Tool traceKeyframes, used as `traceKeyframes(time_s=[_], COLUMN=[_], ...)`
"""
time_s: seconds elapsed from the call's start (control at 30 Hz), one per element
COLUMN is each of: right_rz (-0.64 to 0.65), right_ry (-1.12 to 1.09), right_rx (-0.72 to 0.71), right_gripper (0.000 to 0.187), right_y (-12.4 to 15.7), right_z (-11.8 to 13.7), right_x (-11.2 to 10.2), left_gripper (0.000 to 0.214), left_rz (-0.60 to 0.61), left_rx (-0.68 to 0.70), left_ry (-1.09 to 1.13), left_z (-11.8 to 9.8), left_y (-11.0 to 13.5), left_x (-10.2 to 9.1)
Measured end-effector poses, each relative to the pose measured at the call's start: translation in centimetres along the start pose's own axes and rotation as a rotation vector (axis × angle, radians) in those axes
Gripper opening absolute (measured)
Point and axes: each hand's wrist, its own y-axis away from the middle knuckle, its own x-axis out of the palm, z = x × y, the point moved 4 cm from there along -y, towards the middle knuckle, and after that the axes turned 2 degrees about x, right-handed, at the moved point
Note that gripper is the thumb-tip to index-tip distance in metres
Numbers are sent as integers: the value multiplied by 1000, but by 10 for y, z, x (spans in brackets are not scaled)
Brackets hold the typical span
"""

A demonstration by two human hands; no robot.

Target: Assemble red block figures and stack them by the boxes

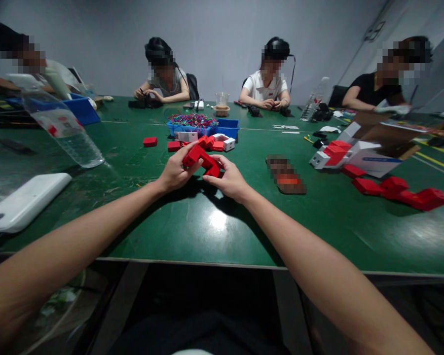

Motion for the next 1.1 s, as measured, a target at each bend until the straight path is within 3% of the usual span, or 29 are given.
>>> traceKeyframes(time_s=[0.13,0.23,0.4,0.63,0.87,1.1], right_rz=[-109,-142,-162,-224,-267,-284], right_ry=[428,594,649,634,658,681], right_rx=[-253,-382,-358,-319,-463,-466], right_gripper=[45,49,57,50,51,54], right_y=[1,4,4,5,6,5], right_z=[7,13,14,14,18,18], right_x=[-5,-5,-6,-7,-8,-9], left_gripper=[54,51,49,48,52,61], left_rz=[200,237,214,212,199,235], left_rx=[-46,-61,-44,-53,-24,-53], left_ry=[-75,-104,-107,-103,-91,-170], left_z=[6,7,7,7,15,14], left_y=[2,3,3,2,3,3], left_x=[4,4,1,0,1,2])
